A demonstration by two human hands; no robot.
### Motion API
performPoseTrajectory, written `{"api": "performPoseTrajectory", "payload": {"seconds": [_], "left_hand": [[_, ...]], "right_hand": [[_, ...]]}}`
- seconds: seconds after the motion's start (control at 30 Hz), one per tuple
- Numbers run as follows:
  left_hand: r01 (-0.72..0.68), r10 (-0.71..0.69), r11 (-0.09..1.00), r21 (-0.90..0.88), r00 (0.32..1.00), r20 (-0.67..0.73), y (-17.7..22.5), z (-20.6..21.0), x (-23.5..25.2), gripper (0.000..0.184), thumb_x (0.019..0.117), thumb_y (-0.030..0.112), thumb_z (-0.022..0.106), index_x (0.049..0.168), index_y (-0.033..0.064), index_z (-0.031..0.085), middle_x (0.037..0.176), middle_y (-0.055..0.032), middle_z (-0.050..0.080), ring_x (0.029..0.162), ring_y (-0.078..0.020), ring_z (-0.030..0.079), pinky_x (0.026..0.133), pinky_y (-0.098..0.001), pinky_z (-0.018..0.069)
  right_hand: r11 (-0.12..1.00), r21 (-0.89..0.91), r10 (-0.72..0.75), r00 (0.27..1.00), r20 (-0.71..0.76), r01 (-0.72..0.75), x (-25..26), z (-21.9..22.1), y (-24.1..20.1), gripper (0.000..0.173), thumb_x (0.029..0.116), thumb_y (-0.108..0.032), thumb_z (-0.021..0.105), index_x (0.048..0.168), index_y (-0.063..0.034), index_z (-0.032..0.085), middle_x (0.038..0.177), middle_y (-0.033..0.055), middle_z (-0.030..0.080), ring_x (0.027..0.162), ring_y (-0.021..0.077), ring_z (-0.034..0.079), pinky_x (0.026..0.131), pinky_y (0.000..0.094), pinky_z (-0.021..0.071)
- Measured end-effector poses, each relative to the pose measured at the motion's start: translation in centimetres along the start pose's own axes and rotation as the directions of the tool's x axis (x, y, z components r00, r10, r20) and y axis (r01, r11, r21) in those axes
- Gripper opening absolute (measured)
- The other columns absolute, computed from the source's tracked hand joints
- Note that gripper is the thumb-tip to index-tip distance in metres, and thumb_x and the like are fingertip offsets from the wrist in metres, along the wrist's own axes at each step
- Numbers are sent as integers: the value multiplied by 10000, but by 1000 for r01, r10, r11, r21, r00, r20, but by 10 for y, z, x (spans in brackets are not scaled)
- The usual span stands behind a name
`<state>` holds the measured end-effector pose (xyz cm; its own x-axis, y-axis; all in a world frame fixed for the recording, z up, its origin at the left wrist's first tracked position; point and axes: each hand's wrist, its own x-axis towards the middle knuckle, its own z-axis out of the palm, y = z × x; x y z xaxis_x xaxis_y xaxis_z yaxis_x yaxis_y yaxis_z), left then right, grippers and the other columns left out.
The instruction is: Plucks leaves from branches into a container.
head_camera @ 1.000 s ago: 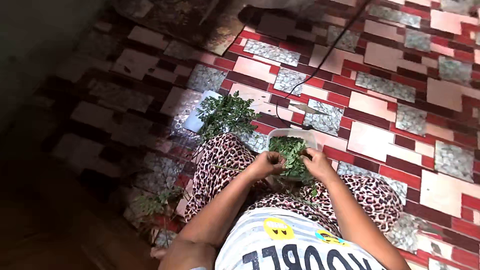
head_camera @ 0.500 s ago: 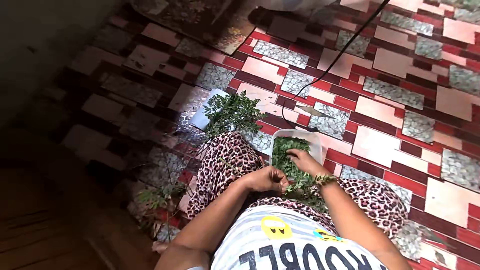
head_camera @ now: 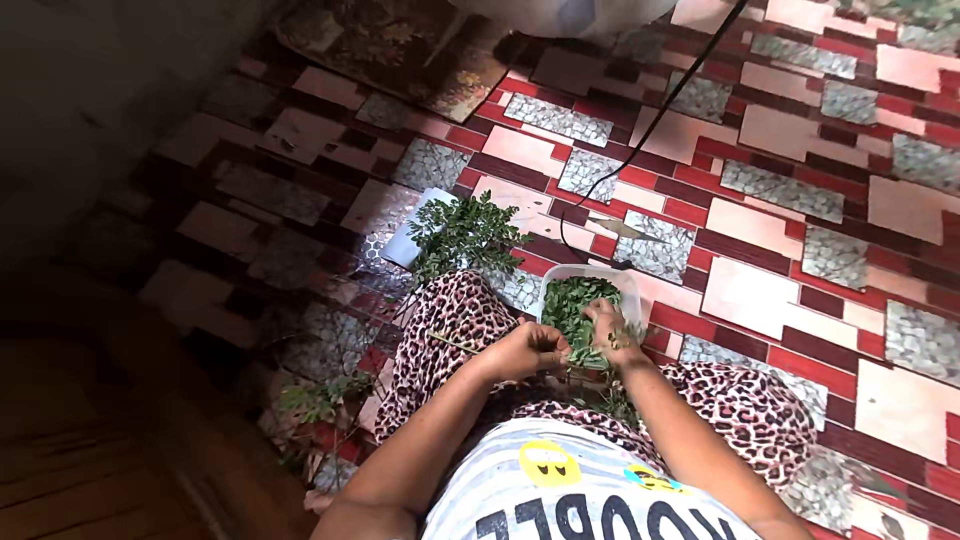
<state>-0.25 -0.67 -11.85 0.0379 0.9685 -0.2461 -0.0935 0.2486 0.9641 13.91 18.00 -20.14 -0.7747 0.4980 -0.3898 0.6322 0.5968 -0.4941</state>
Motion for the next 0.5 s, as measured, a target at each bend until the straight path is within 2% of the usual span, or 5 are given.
{"api": "performPoseTrajectory", "payload": {"seconds": [0.13, 0.27, 0.33, 0.4, 0.5], "left_hand": [[6, -8, 999, -52, 999, -44, 17, -2, 10, 36, 978, 30, 631, 992, 18, 662, 862, 26, 682, 789, -54, 668, 798, -270, 587], [20, -20, 1000, 0, 990, -137, 27, -2, 25, 40, 973, 37, 646, 959, 9, 671, 845, 14, 682, 781, -47, 660, 793, -252, 572], [24, -43, 994, -106, 983, -176, 21, -2, 33, 35, 979, 17, 638, 959, -4, 656, 837, -16, 705, 766, -83, 689, 779, -278, 596], [35, -67, 981, -191, 984, -164, 16, -4, 41, 30, 990, 3, 618, 972, -7, 640, 847, -35, 715, 769, -106, 704, 777, -291, 606], [40, -67, 976, -213, 991, -118, 9, -8, 60, 30, 1001, 3, 589, 986, 9, 613, 849, -31, 699, 763, -101, 691, 768, -286, 593]], "right_hand": [[996, -48, -68, 992, 110, 73, 10, 9, 7, 587, 976, -149, 608, 1547, -174, 477, 1676, 119, 282, 1529, 386, 266, 1217, 614, 248], [994, 92, 25, 959, 282, -54, -9, -25, -4, 427, 1049, -138, 503, 1457, -17, 537, 1505, 230, 503, 1421, 384, 451, 1190, 553, 323], [968, 251, -8, 991, 136, -27, -23, -45, 11, 350, 1050, -65, 491, 1361, 51, 603, 1385, 271, 590, 1291, 382, 577, 1117, 501, 429], [895, 443, 85, 995, -50, -54, -39, -64, 27, 278, 1058, -103, 522, 1264, 28, 653, 1247, 204, 666, 1073, 282, 681, 952, 446, 555], [860, 509, 210, 897, -390, 20, -63, -89, 26, 208, 1030, -110, 569, 1124, 25, 695, 1085, 157, 710, 880, 218, 701, 825, 424, 588]]}}
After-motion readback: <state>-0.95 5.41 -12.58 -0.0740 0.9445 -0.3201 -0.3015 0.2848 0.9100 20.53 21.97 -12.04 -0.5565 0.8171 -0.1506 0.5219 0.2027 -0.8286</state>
